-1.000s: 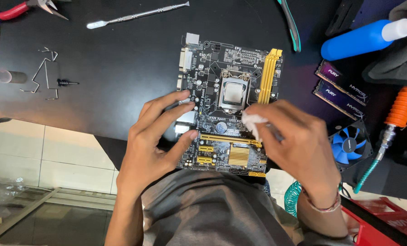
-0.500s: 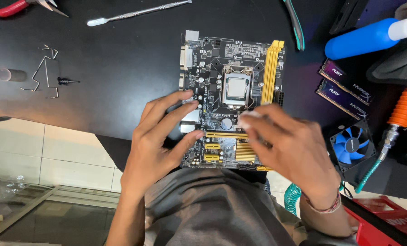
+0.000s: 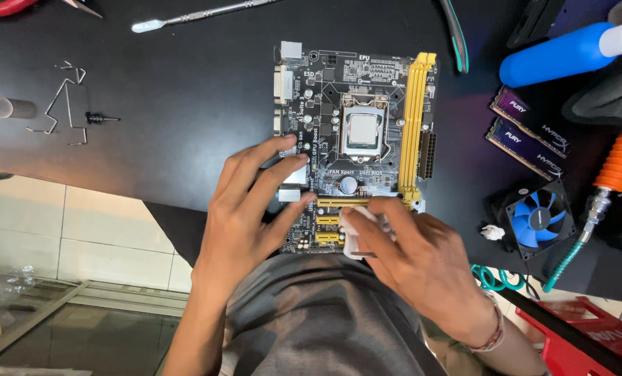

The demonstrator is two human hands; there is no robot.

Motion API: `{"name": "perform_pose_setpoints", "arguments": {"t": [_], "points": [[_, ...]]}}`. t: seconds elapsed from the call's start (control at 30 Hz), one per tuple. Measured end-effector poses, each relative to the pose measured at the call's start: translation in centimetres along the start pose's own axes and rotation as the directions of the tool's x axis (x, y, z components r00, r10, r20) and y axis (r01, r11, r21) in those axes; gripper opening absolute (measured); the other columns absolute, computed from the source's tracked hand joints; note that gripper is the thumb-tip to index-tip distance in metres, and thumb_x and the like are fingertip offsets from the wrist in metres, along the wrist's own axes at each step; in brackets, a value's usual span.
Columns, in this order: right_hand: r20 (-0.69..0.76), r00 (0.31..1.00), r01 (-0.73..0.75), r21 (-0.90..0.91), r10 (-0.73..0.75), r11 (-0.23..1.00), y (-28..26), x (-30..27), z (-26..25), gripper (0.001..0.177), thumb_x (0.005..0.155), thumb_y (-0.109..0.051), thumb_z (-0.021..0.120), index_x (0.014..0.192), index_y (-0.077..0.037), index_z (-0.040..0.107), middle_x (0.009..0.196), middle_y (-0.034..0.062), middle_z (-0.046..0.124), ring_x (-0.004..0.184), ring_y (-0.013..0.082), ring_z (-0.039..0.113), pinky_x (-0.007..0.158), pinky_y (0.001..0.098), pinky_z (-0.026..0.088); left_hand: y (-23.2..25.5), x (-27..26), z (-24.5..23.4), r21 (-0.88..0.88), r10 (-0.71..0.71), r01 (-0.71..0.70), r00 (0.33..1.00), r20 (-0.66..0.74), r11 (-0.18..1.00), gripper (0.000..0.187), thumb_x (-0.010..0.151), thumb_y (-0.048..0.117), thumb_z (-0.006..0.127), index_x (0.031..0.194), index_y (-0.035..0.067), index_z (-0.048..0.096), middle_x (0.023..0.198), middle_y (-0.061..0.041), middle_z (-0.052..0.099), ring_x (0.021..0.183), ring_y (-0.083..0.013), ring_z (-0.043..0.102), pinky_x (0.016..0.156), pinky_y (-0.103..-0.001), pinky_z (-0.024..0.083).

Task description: The person cleans a motherboard using a white cloth and tweezers. They wipe the CPU socket area and surrounding components, then use tweezers to clean small crevices and edges on the board.

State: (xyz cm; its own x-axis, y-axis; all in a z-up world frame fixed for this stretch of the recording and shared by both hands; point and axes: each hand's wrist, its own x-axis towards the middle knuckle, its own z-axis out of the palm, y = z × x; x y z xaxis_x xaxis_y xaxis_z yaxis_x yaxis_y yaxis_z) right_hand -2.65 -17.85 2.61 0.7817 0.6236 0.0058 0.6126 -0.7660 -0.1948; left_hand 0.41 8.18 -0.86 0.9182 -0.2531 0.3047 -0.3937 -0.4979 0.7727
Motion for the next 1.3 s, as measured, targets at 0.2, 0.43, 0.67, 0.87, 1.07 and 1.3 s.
{"name": "perform_pose_setpoints", "arguments": {"t": [0.2,0.43,0.67,0.87,1.07,1.3], "points": [[-0.051,0.998,-0.027,-0.016,0.026,0.999,1.6,0.3,-0.6,0.019,0.102,-0.02,0.076,0.119,-0.015,0.07,0.121,0.0019,0.065,0.061,0.017,0.064,0.051,0.0333,0.053,0.1,-0.1,0.2,0.017,0.004,-0.004,1.0,-0.015,1.0,0.036,0.108,0.022,0.082,0.138,0.005,0.07,0.147,-0.016,0.063,0.131,-0.0362,0.064,0.112,-0.048,0.058],[-0.088,0.996,-0.006,0.092,0.014,0.996,0.5,0.9,-1.5,0.017,0.104,-0.011,0.072,0.121,-0.013,0.075,0.116,0.0032,0.063,0.072,0.0102,0.062,0.041,0.0289,0.048,0.0,-0.1,0.4,0.017,-0.001,0.002,1.0,-0.027,1.0,0.038,0.106,0.025,0.083,0.138,0.006,0.072,0.145,-0.015,0.064,0.129,-0.0343,0.064,0.106,-0.046,0.058],[-0.047,0.999,-0.006,0.129,0.012,0.992,1.2,0.6,-1.9,0.02,0.1,-0.007,0.069,0.118,-0.015,0.071,0.122,0.0054,0.065,0.072,0.0156,0.065,0.049,0.0321,0.053,-0.1,-0.3,0.4,0.019,0.011,-0.01,0.999,-0.039,1.0,0.039,0.105,0.024,0.085,0.137,0.006,0.072,0.144,-0.015,0.064,0.128,-0.0346,0.064,0.104,-0.045,0.059],[-0.123,0.965,-0.166,0.399,0.232,0.902,0.9,0.6,-2.9,0.018,0.101,0.002,0.068,0.117,-0.002,0.074,0.116,0.0113,0.078,0.072,0.0197,0.055,0.067,0.0339,0.048,-0.4,-0.5,0.3,-0.011,0.033,-0.033,0.999,-0.039,0.999,0.048,0.106,0.031,0.084,0.143,0.007,0.067,0.15,-0.015,0.062,0.134,-0.0358,0.06,0.112,-0.047,0.059],[-0.094,0.926,-0.26,0.541,0.364,0.8,-0.1,1.3,-1.7,0.022,0.099,-0.016,0.086,0.118,-0.013,0.075,0.059,-0.0063,0.034,0.054,0.0071,0.029,0.058,0.0224,0.033,1.4,-0.9,0.5,0.056,0.27,-0.266,0.958,-0.094,0.962,0.051,0.101,0.047,0.084,0.122,0.002,0.075,0.136,-0.016,0.072,0.127,-0.0359,0.064,0.109,-0.049,0.052],[0.204,0.947,-0.319,0.671,0.246,0.67,1.0,2.2,-3.5,0.047,0.102,-0.033,0.057,0.145,-0.014,0.063,0.115,0.0043,0.065,0.069,0.0129,0.056,0.071,0.0287,0.046,1.9,-2.1,1.8,-0.03,0.171,-0.174,0.981,-0.095,0.984,0.012,0.109,0.015,0.07,0.117,0.006,0.069,0.114,-0.007,0.08,0.122,-0.032,0.073,0.104,-0.046,0.039]]}}
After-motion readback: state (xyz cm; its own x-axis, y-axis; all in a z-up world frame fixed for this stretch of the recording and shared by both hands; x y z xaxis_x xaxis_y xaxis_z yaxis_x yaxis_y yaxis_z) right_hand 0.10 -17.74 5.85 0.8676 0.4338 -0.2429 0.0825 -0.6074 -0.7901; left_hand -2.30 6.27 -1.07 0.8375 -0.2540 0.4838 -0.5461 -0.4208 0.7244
